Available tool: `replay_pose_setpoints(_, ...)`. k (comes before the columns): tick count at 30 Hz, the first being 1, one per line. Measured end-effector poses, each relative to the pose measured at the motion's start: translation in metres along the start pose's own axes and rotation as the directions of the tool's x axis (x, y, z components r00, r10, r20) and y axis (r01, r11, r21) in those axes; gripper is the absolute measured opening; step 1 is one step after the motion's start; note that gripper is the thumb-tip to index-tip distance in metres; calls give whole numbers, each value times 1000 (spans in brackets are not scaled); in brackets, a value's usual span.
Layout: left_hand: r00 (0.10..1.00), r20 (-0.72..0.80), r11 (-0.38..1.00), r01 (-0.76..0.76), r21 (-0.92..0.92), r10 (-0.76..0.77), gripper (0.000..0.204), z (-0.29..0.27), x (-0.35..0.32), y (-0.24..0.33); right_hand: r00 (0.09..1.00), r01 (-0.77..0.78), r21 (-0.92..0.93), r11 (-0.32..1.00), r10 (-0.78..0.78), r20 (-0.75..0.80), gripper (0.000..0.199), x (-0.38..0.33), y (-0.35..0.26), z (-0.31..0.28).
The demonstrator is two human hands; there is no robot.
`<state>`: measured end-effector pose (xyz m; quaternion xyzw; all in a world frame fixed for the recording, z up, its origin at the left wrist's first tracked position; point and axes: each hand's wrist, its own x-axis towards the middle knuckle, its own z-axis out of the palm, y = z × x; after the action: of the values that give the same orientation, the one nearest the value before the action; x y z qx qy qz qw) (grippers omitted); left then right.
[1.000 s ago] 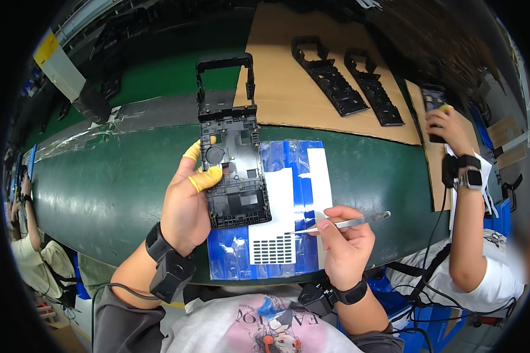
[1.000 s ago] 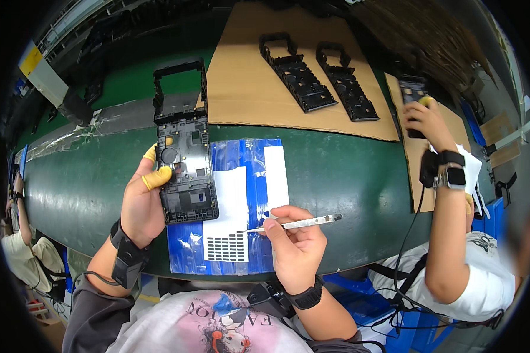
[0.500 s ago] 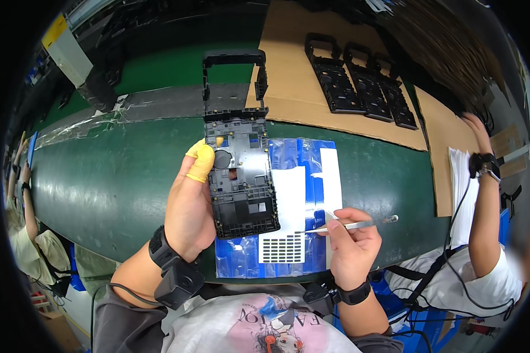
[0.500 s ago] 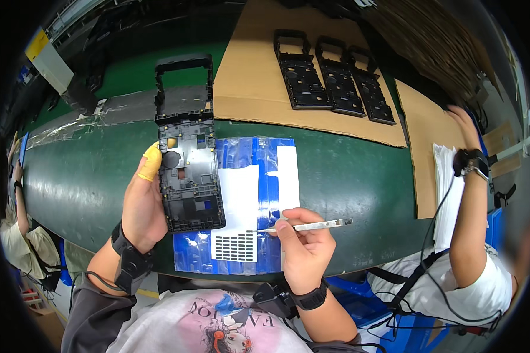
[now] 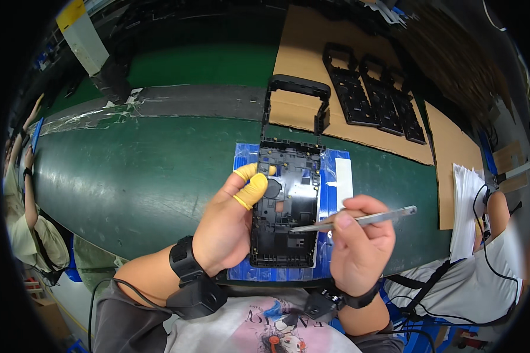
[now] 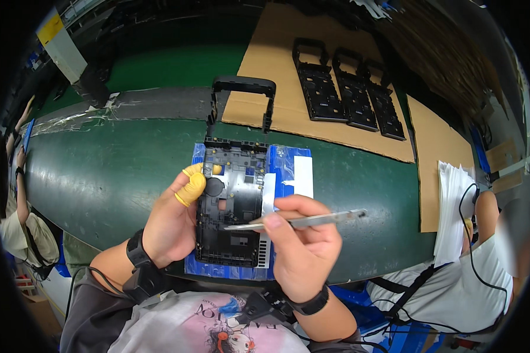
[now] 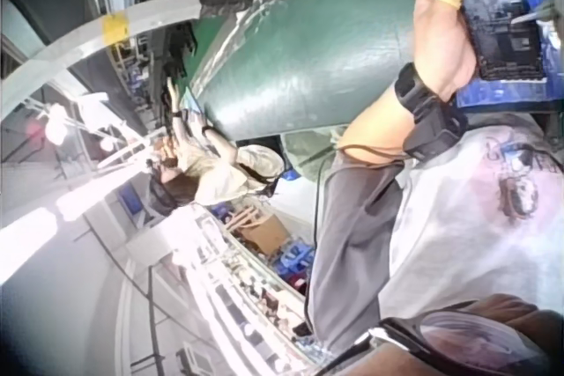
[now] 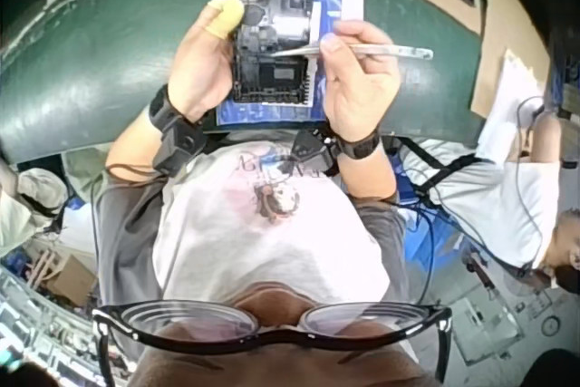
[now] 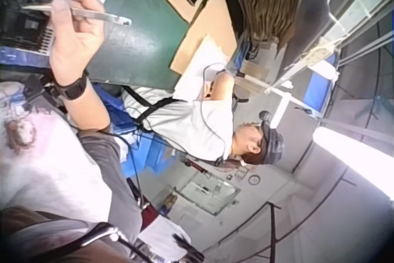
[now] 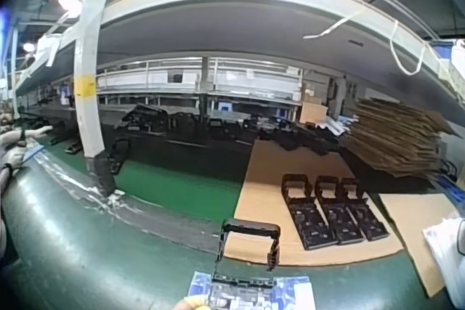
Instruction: Assemble small plastic components into a black housing using tweezers and manual precision.
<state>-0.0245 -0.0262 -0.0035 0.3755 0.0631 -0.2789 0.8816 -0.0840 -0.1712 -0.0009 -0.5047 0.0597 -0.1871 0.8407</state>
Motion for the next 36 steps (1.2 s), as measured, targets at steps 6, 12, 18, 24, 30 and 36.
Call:
replay_pose_setpoints(6, 1000, 2, 1000, -4, -26, 4, 31, 1, -3, -1, 999, -31, -81, 996, 32, 9, 21, 10, 16, 9)
replay_pose_setpoints(12, 999, 41, 998, -32, -56, 35, 33, -3, -1, -3, 1000, 0, -41, 999, 0, 2, 23, 11, 17, 13)
replay_pose_setpoints(18, 998, 49, 997, -47, -56, 50, 31, -2, 0, -6, 1000, 2, -32, 999, -1, 23, 23, 11, 18, 10)
replay_pose_setpoints(24, 997, 53, 998, -62, -32, 64, 30, -3, -3, -6, 1000, 9, -63, 998, -9, -3, 22, 10, 20, 10)
replay_pose_setpoints(30, 998, 16, 998, -56, -11, 56, 32, -3, -3, -5, 999, 31, -136, 990, -36, -36, 21, 8, 22, 12)
replay_pose_setpoints(36, 998, 31, 998, -59, -6, 59, 35, -3, -4, 0, 991, 8, 171, 985, 14, -130, 21, 10, 13, -3)
